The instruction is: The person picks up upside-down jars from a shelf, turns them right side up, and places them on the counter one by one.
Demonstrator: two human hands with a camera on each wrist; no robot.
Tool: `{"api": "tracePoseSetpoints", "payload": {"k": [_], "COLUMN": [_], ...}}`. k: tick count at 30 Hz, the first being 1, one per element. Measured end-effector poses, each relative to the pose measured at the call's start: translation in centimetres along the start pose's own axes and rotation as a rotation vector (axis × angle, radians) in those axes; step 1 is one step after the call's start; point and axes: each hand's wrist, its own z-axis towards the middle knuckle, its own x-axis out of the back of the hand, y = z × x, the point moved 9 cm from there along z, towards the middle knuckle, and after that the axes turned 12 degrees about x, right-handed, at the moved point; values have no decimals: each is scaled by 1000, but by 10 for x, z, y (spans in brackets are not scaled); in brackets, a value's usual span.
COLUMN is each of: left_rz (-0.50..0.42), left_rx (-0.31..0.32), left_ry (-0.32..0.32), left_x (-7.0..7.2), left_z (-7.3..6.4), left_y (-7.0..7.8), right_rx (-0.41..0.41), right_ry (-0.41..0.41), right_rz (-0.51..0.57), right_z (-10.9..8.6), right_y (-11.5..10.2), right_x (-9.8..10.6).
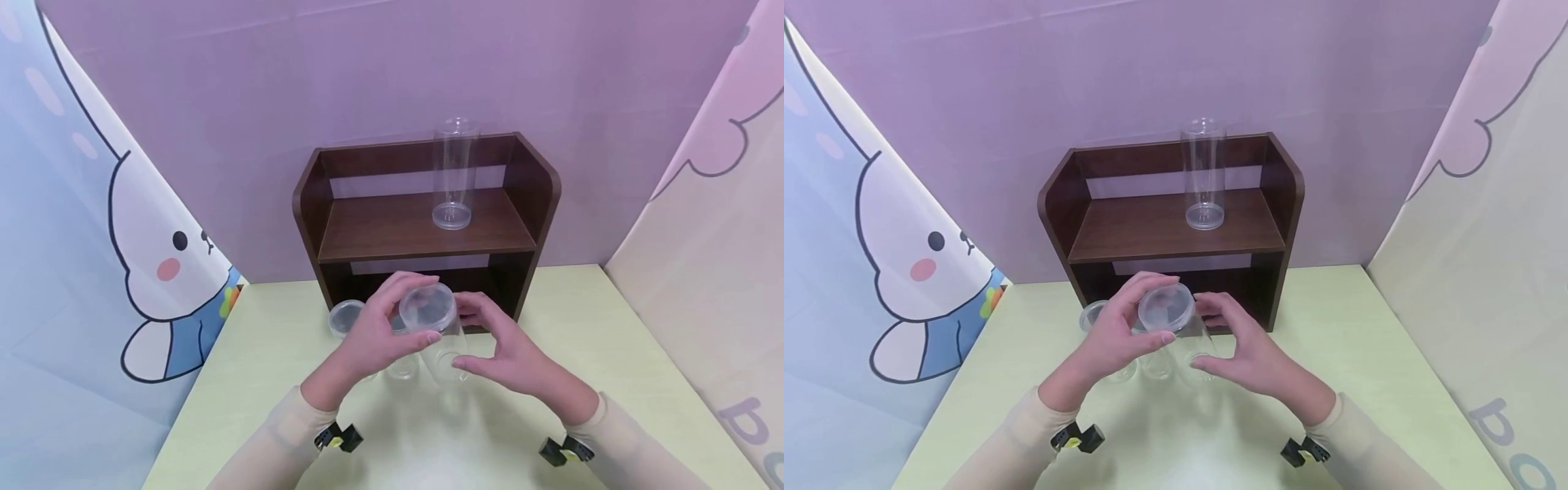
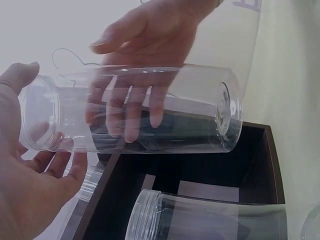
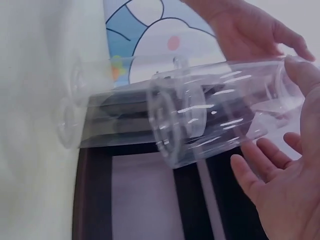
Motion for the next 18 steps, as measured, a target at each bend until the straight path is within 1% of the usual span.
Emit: {"api": "tracePoseSetpoints", "payload": {"k": [7, 14, 18], "left_rz": [19, 22, 30], "left_rx": [18, 34, 41], "left_ry": [-5, -5, -8], "left_x": [-3, -4, -4], "left_z": [1, 2, 2], "left_y": [-4, -5, -7], "right_rx": [-54, -7, 1], "right_ry": [4, 12, 22], "right_rz": [-13, -24, -37], "right_z": [2, 5, 5], "right_y": [0, -3, -3], "right_x": [-3, -6, -6]}}
